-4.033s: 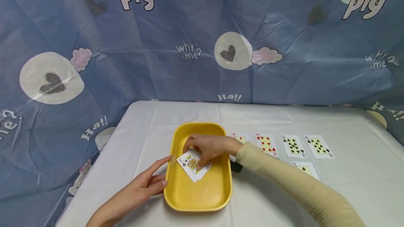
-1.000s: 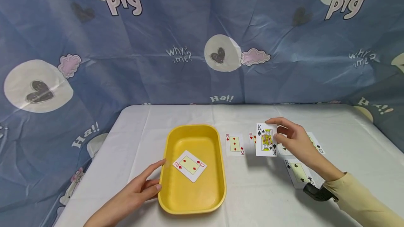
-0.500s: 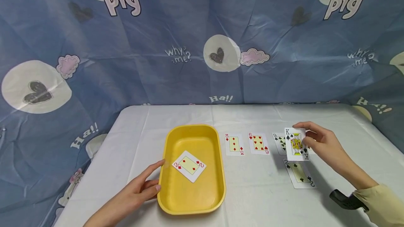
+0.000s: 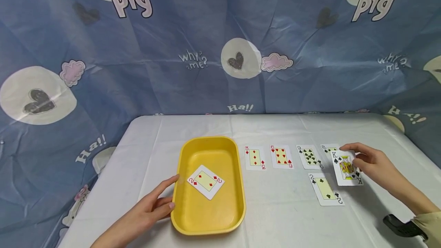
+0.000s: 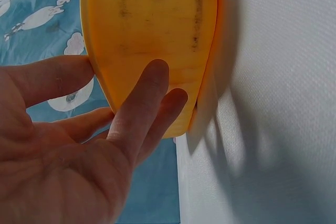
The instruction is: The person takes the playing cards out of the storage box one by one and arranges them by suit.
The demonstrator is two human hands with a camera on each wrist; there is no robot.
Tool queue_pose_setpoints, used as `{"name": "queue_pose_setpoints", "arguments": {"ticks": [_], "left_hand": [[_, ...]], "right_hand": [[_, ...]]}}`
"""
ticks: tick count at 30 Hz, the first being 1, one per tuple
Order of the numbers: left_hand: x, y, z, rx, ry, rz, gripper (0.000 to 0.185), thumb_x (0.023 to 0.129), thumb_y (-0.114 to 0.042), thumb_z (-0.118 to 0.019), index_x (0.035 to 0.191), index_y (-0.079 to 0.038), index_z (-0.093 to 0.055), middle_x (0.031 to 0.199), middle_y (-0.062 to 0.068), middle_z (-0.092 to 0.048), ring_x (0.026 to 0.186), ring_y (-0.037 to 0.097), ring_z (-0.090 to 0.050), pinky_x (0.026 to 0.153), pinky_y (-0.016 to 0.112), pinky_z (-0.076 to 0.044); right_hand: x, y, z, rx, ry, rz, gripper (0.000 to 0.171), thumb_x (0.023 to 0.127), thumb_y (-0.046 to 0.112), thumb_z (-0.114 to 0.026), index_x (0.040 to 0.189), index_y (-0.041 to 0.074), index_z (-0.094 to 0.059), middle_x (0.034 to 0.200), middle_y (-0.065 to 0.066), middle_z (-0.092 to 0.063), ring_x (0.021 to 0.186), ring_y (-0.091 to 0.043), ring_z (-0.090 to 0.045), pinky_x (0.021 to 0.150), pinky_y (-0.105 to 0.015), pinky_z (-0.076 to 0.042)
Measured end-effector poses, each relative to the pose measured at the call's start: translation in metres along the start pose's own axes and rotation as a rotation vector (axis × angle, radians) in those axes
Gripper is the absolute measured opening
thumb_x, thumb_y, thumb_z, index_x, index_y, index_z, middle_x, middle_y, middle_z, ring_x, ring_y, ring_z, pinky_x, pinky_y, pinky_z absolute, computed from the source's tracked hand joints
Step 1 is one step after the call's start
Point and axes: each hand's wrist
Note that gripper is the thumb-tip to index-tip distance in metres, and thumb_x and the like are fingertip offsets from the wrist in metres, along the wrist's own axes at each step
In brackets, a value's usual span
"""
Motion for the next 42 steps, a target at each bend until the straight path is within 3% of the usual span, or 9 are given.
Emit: {"name": "queue_pose_setpoints", "arguments": {"ticks": [10, 14, 17, 22, 26, 33, 42], "left_hand": [[-0.001, 0.0, 0.001, 0.006, -0.01, 0.024, 0.07, 0.103, -0.03, -0.054, 0.159, -0.018, -0.013, 0.145, 0.028, -0.042, 0.127, 0.033, -0.051, 0.098, 0.044, -0.048], [-0.002, 0.0, 0.002, -0.004, -0.001, 0.019, 0.07, 0.103, -0.029, -0.053, 0.159, -0.019, -0.013, 0.146, 0.028, -0.041, 0.128, 0.033, -0.05, 0.099, 0.044, -0.048], [-0.001, 0.0, 0.002, -0.007, 0.004, 0.009, 0.069, 0.104, -0.028, -0.053, 0.159, -0.02, -0.013, 0.146, 0.027, -0.041, 0.127, 0.032, -0.051, 0.098, 0.043, -0.048], [-0.001, -0.001, 0.002, -0.002, 0.0, 0.002, 0.068, 0.104, -0.027, -0.052, 0.159, -0.021, -0.013, 0.144, 0.027, -0.044, 0.127, 0.032, -0.051, 0.098, 0.043, -0.048], [-0.002, -0.001, 0.002, -0.004, -0.006, 0.005, 0.068, 0.104, -0.027, -0.052, 0.159, -0.022, -0.013, 0.145, 0.027, -0.043, 0.127, 0.032, -0.051, 0.099, 0.044, -0.048], [-0.002, -0.001, 0.001, -0.012, 0.0, 0.008, 0.068, 0.104, -0.026, -0.053, 0.159, -0.021, -0.013, 0.145, 0.028, -0.042, 0.127, 0.033, -0.051, 0.098, 0.045, -0.048], [-0.001, 0.0, 0.001, -0.028, 0.02, -0.007, 0.068, 0.104, -0.025, -0.052, 0.159, -0.02, -0.012, 0.145, 0.027, -0.042, 0.128, 0.033, -0.05, 0.098, 0.043, -0.048]], "right_hand": [[-0.014, -0.03, 0.009, -0.135, 0.09, -0.044, 0.033, 0.088, -0.003, -0.066, 0.119, 0.007, -0.064, 0.105, 0.024, -0.058, 0.066, -0.011, -0.054, 0.051, -0.027, -0.039], [-0.017, -0.033, 0.008, -0.228, 0.161, -0.098, 0.034, 0.086, 0.005, -0.073, 0.119, 0.006, -0.065, 0.115, 0.001, -0.063, 0.073, -0.006, -0.056, 0.054, -0.026, -0.043], [-0.018, -0.031, 0.007, -0.356, 0.185, -0.141, 0.036, 0.085, 0.011, -0.075, 0.119, 0.004, -0.065, 0.108, -0.015, -0.06, 0.076, -0.004, -0.052, 0.057, -0.026, -0.042], [-0.018, -0.03, 0.005, -0.437, 0.165, -0.146, 0.035, 0.084, 0.012, -0.077, 0.117, 0.006, -0.068, 0.099, -0.007, -0.05, 0.073, -0.007, -0.042, 0.056, -0.027, -0.034], [-0.018, -0.03, 0.004, -0.429, 0.128, -0.08, 0.032, 0.082, 0.009, -0.079, 0.112, 0.01, -0.07, 0.114, -0.011, -0.051, 0.077, -0.005, -0.044, 0.057, -0.026, -0.037], [-0.013, -0.015, -0.003, -0.327, 0.011, 0.084, 0.034, 0.085, -0.002, -0.072, 0.116, 0.011, -0.067, 0.104, -0.001, -0.048, 0.076, -0.005, -0.041, 0.051, -0.025, -0.04], [0.003, 0.035, -0.034, -0.211, 0.043, 0.266, 0.042, 0.086, -0.009, -0.067, 0.117, 0.018, -0.066, 0.111, 0.005, -0.054, 0.084, -0.005, -0.046, 0.065, -0.017, -0.046]]}}
Point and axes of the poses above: each hand's wrist, its own x-axis towards the middle knuckle, its own z-axis out of the back of the hand, y = z × x
